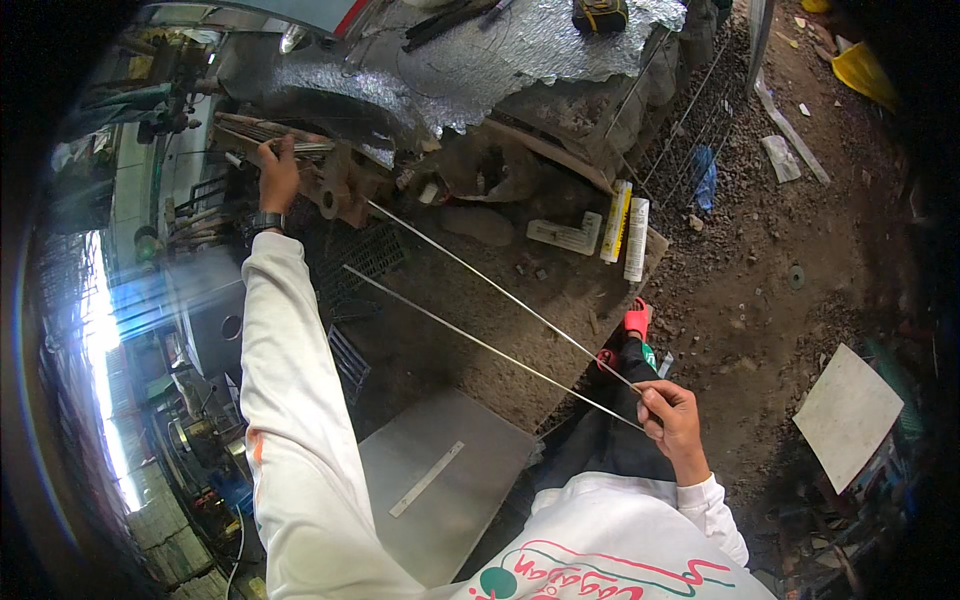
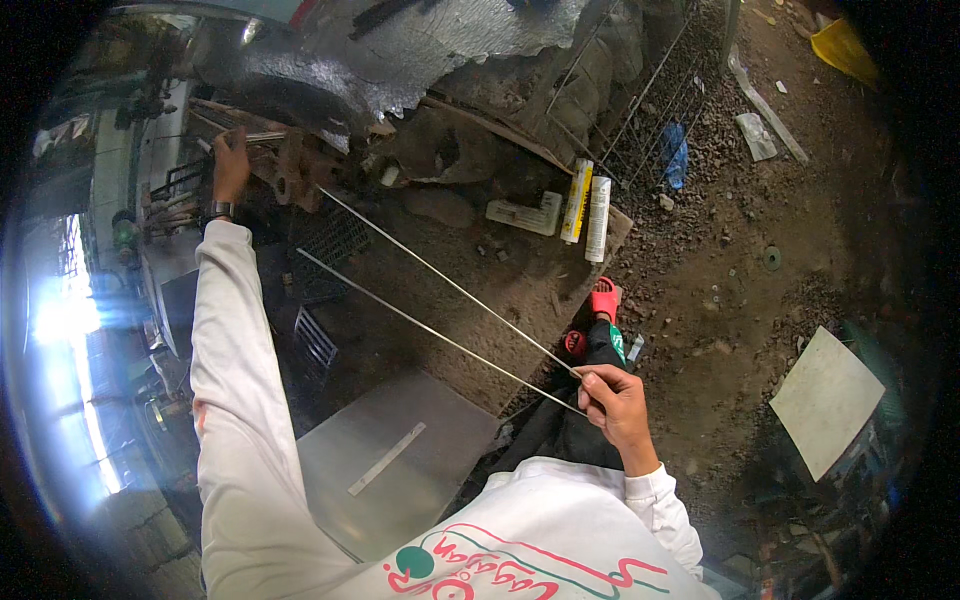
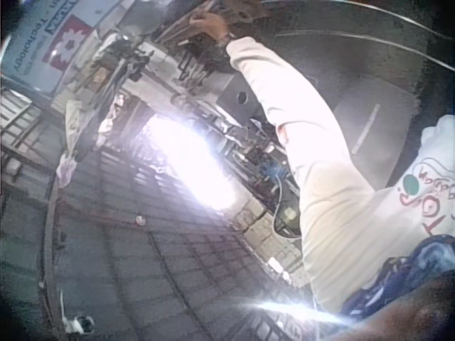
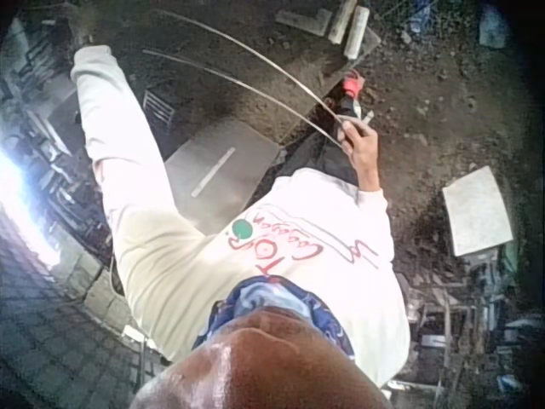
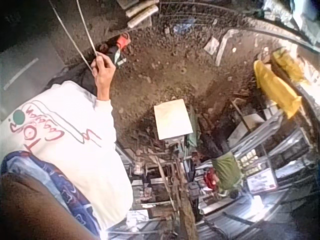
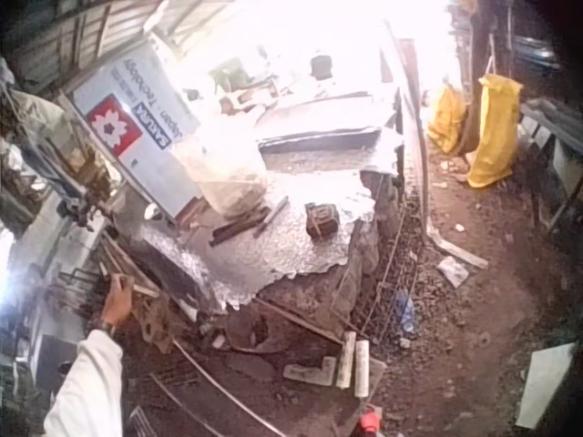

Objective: The person walks through a cluttered workshop, picks up a tape measure, and measures a metal rod. They then mark the rod with a marker and place it back with other rods.

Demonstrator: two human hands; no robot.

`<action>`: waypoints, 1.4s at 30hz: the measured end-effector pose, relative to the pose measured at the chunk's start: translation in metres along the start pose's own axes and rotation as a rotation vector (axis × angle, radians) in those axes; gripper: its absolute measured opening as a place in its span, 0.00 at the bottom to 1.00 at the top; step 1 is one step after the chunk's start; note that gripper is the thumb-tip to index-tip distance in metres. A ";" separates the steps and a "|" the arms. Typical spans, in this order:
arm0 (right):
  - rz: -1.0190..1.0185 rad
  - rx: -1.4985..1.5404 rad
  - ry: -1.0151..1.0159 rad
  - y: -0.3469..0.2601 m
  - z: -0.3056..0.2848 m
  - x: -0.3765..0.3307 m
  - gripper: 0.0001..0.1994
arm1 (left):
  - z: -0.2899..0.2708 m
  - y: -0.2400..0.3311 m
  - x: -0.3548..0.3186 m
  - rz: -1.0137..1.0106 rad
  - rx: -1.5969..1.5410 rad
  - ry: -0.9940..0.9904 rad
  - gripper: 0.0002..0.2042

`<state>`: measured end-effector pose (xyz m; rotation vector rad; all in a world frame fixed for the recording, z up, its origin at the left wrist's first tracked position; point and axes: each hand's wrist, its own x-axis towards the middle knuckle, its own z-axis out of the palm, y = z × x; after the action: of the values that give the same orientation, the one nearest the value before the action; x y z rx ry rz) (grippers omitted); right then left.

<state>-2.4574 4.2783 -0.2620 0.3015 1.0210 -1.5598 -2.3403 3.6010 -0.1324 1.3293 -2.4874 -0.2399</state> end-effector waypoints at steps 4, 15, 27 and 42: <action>0.013 0.002 0.017 -0.002 0.003 0.005 0.11 | 0.003 0.022 -0.004 -0.035 -0.014 -0.015 0.32; 0.060 -0.010 0.070 -0.018 0.027 0.003 0.11 | -0.002 0.022 -0.007 -0.031 -0.092 -0.042 0.31; 0.183 -0.019 -0.129 -0.024 0.186 0.122 0.14 | -0.014 0.008 -0.050 0.033 -0.363 -0.034 0.38; -0.323 0.116 0.290 0.042 0.454 0.373 0.26 | 0.055 -0.094 -0.163 -0.635 -0.730 0.226 0.34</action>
<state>-2.3695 3.6958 -0.2715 0.4713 1.2514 -1.9102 -2.2009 3.6843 -0.2425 1.6108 -1.4791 -0.9626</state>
